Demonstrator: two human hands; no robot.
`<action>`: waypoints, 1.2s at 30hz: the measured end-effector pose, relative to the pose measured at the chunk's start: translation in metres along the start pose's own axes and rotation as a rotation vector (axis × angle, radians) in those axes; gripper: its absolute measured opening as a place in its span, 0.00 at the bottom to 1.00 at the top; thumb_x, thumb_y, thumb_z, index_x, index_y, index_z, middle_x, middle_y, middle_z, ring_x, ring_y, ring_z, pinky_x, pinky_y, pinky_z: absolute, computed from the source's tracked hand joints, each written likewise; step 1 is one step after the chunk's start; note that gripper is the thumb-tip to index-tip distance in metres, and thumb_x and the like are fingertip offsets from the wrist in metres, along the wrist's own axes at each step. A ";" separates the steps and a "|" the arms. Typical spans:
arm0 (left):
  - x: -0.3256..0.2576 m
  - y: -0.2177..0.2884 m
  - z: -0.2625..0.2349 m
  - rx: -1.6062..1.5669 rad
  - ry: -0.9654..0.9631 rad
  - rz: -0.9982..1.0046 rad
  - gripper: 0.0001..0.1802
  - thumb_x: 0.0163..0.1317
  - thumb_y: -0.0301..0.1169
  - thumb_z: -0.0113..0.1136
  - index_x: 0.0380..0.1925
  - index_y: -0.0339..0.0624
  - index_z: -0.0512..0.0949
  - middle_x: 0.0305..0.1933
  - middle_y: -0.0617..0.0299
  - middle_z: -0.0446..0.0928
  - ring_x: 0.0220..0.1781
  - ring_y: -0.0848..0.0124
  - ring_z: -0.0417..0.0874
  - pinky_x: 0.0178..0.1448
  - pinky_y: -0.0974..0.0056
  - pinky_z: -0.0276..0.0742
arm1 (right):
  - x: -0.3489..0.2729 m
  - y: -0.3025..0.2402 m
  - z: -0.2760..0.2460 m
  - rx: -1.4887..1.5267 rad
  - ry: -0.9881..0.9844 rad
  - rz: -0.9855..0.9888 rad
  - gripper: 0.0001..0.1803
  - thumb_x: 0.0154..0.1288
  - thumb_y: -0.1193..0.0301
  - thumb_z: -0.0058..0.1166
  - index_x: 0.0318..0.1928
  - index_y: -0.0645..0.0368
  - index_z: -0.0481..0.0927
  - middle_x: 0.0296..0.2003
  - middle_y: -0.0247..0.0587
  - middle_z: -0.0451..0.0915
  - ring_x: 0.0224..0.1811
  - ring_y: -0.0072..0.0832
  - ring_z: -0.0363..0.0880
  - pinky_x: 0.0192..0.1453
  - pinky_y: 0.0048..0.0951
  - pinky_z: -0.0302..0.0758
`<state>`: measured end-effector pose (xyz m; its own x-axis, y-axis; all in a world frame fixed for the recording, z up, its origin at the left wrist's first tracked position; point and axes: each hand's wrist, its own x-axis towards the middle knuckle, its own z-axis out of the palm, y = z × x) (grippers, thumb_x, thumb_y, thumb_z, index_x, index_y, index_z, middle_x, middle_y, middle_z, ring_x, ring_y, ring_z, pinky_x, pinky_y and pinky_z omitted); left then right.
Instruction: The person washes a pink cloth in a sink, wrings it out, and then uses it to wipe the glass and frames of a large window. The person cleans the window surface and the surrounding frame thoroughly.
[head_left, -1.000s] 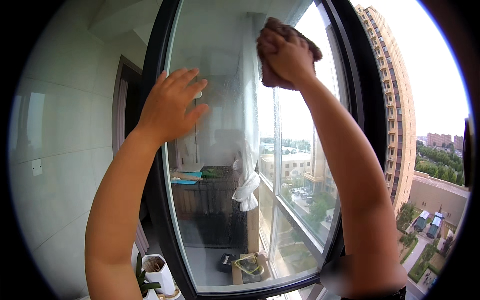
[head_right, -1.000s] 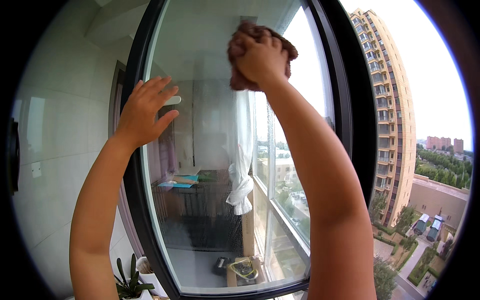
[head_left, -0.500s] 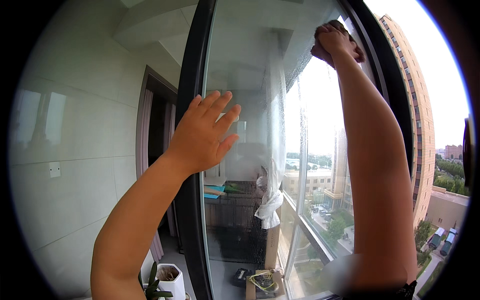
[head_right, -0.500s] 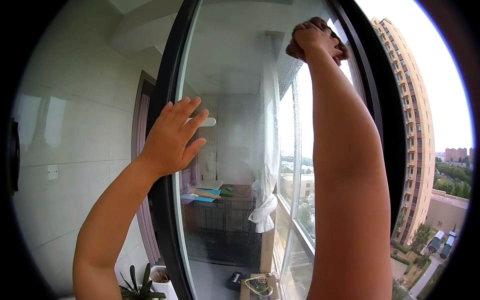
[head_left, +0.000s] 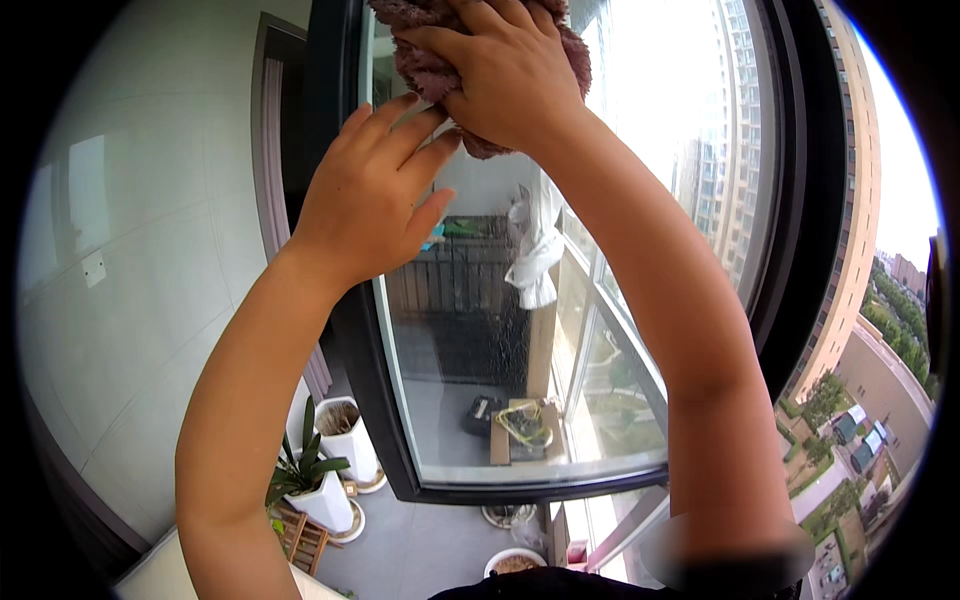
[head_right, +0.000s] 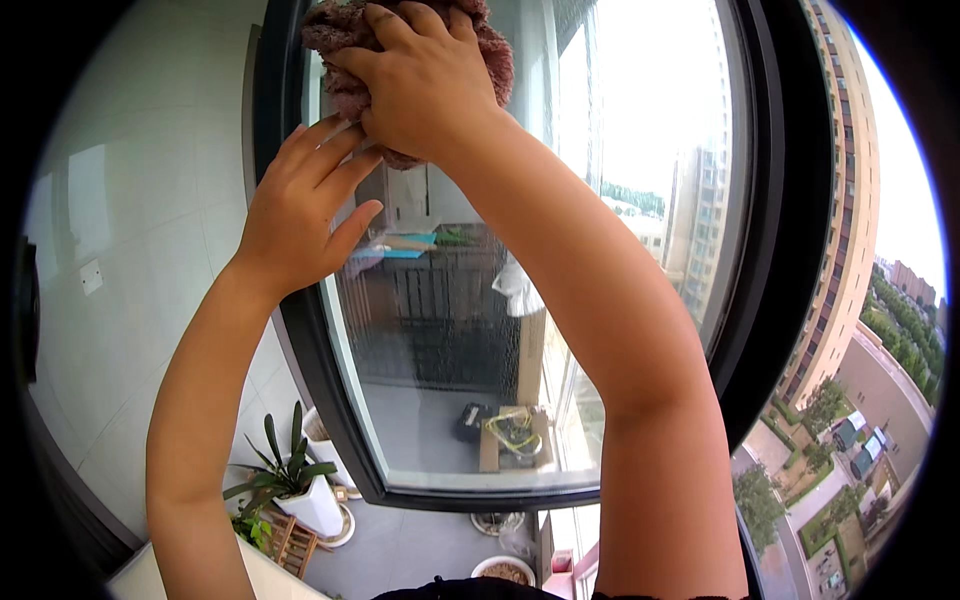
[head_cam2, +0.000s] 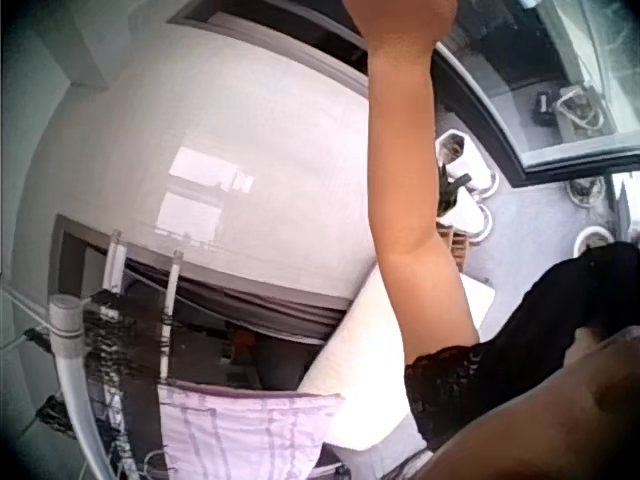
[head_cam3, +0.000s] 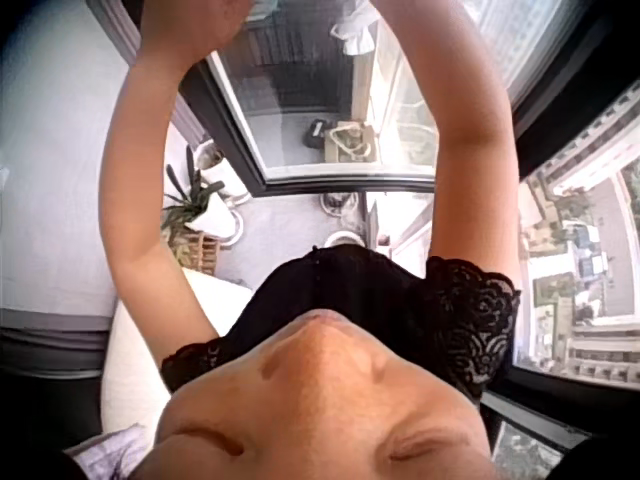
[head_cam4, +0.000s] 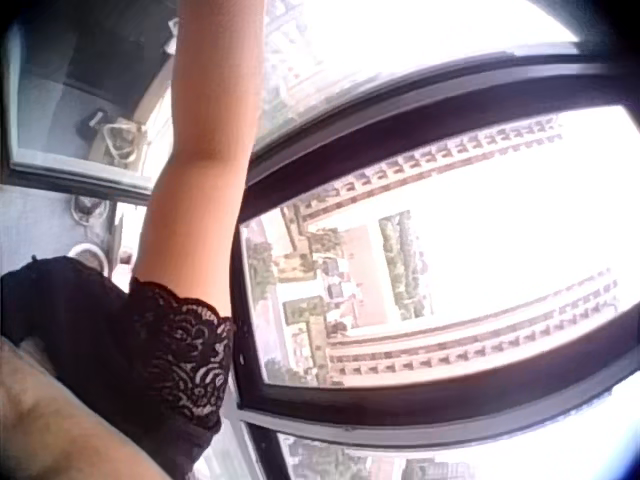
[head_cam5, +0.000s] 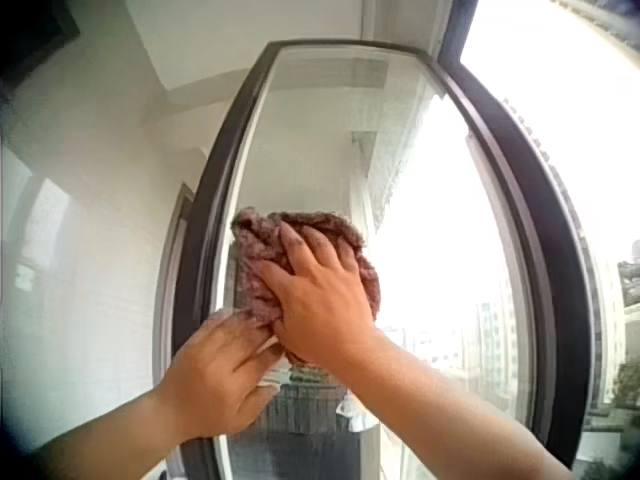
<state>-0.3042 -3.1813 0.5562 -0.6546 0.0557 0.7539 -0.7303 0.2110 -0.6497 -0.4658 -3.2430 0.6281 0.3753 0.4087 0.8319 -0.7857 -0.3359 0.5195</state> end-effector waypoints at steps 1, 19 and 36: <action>-0.014 0.026 0.004 -0.061 -0.029 -0.007 0.23 0.54 0.31 0.65 0.51 0.39 0.76 0.59 0.50 0.73 0.66 0.49 0.68 0.67 0.45 0.63 | -0.033 -0.010 -0.018 -0.022 -0.011 0.035 0.29 0.47 0.60 0.66 0.55 0.31 0.80 0.65 0.39 0.69 0.68 0.41 0.62 0.70 0.53 0.55; -0.268 0.277 0.010 -0.589 -0.410 -0.069 0.17 0.50 0.30 0.66 0.42 0.39 0.80 0.55 0.55 0.78 0.61 0.56 0.73 0.68 0.43 0.59 | -0.312 -0.027 -0.176 0.024 -0.463 0.226 0.22 0.54 0.61 0.60 0.52 0.35 0.81 0.68 0.49 0.62 0.70 0.50 0.58 0.68 0.56 0.55; -0.310 0.325 0.006 -0.562 -0.398 -0.441 0.17 0.47 0.26 0.65 0.41 0.39 0.79 0.56 0.50 0.73 0.57 0.51 0.72 0.60 0.47 0.68 | -0.486 -0.129 -0.260 0.463 -0.688 0.270 0.21 0.43 0.61 0.61 0.43 0.47 0.79 0.50 0.45 0.73 0.52 0.44 0.73 0.57 0.45 0.69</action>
<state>-0.3395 -3.1354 0.1107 -0.4278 -0.4747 0.7692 -0.7988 0.5968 -0.0760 -0.6745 -3.1780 0.1063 0.5366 -0.2878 0.7933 -0.6676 -0.7198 0.1904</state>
